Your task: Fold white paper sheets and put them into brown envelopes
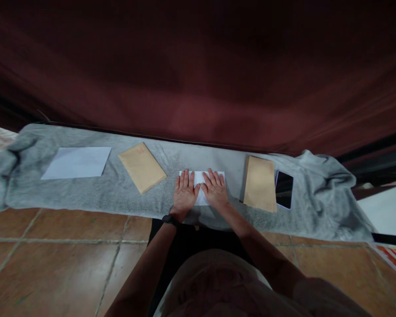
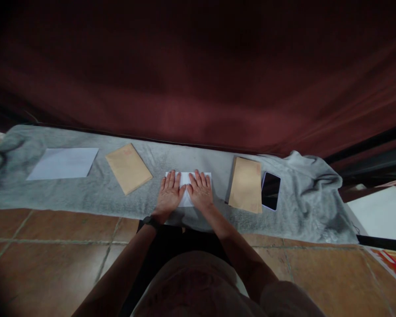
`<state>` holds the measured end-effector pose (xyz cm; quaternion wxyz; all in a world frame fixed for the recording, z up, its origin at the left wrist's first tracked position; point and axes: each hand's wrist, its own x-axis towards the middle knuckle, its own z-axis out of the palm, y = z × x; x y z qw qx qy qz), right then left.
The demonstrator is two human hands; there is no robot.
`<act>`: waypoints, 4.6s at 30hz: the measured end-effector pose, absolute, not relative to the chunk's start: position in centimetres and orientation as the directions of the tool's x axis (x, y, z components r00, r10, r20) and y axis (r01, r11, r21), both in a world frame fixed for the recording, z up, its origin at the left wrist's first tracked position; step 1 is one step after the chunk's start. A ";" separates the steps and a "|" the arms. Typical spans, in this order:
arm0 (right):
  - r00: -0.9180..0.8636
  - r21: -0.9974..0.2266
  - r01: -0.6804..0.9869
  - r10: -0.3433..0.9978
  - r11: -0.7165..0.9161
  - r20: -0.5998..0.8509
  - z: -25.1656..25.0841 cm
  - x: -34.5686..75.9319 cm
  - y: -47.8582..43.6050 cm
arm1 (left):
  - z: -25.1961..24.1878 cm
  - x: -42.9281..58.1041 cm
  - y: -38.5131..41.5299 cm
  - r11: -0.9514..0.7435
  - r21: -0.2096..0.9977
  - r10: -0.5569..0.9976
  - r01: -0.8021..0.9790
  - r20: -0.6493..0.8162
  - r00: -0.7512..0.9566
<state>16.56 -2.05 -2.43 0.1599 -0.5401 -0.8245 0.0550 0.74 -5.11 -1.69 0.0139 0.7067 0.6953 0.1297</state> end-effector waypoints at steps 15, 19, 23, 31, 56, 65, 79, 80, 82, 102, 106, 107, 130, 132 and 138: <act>-0.195 -0.236 0.939 0.955 0.248 0.225 -2.6 18.2 -2.4 | -1.5 -0.4 -5.2 0.048 0.269 0.974 0.962 0.203 -0.105; -0.187 -0.246 0.939 0.956 0.242 0.227 -2.5 18.3 -2.5 | -1.3 0.5 -5.2 0.079 0.264 0.970 0.961 0.201 -0.135; -0.187 -0.246 0.938 0.956 0.242 0.228 -2.3 18.3 -2.6 | -1.3 3.1 -5.5 -0.005 0.279 0.985 0.960 0.167 -0.043; -0.204 -0.240 0.940 0.962 0.245 0.183 -2.2 18.5 -2.5 | -1.8 5.1 -6.2 -0.187 0.297 0.979 0.936 0.130 0.155; -0.182 -0.233 0.946 0.964 0.226 0.193 -2.1 18.5 -2.7 | -0.2 -0.1 -8.5 -0.165 0.229 0.986 0.959 0.070 0.153; -0.414 -0.295 0.853 0.902 0.431 0.120 -1.7 14.6 -5.3 | -0.7 -0.2 -8.4 -0.174 0.233 0.985 0.957 0.050 0.167; -0.321 -0.240 0.905 0.934 0.351 0.156 -1.6 19.0 -5.3 | -1.8 -1.7 -9.4 -0.061 0.254 0.989 0.965 0.148 0.024; -0.312 -0.238 0.910 0.938 0.341 0.150 -1.6 19.2 -5.3 | -1.8 -1.9 -9.5 -0.055 0.256 0.989 0.965 0.148 0.018; -0.294 -0.232 0.919 0.946 0.319 0.137 -1.8 19.5 -5.4 | -1.8 -2.3 -9.6 -0.036 0.258 0.989 0.965 0.146 -0.002; -0.226 -0.228 0.936 0.954 0.269 0.198 -2.7 21.0 -6.4 | 1.3 -1.3 -7.9 0.376 0.518 0.902 0.768 -0.013 -0.432; -0.235 -0.235 0.930 0.949 0.282 0.209 -2.6 21.1 -6.4 | 1.9 -1.9 -6.6 0.465 0.719 0.846 0.516 -0.190 -0.498; -0.234 -0.240 0.929 0.948 0.283 0.214 -2.6 21.1 -6.4 | 1.9 -2.0 -6.5 0.464 0.745 0.845 0.479 -0.210 -0.492; -0.544 -0.609 0.394 0.709 0.688 0.449 6.6 22.5 -2.5 | 10.0 -0.2 -11.7 -0.489 0.026 0.755 0.872 0.514 0.407; -0.614 -0.578 0.465 0.714 0.671 0.335 4.0 23.5 -4.5 | 7.4 0.1 -13.2 -0.503 0.019 0.784 0.864 0.431 0.447; -0.688 -0.521 0.566 0.715 0.639 0.129 -0.9 25.3 -9.0 | 1.6 -0.3 -16.6 -0.533 0.222 0.837 0.817 0.280 0.470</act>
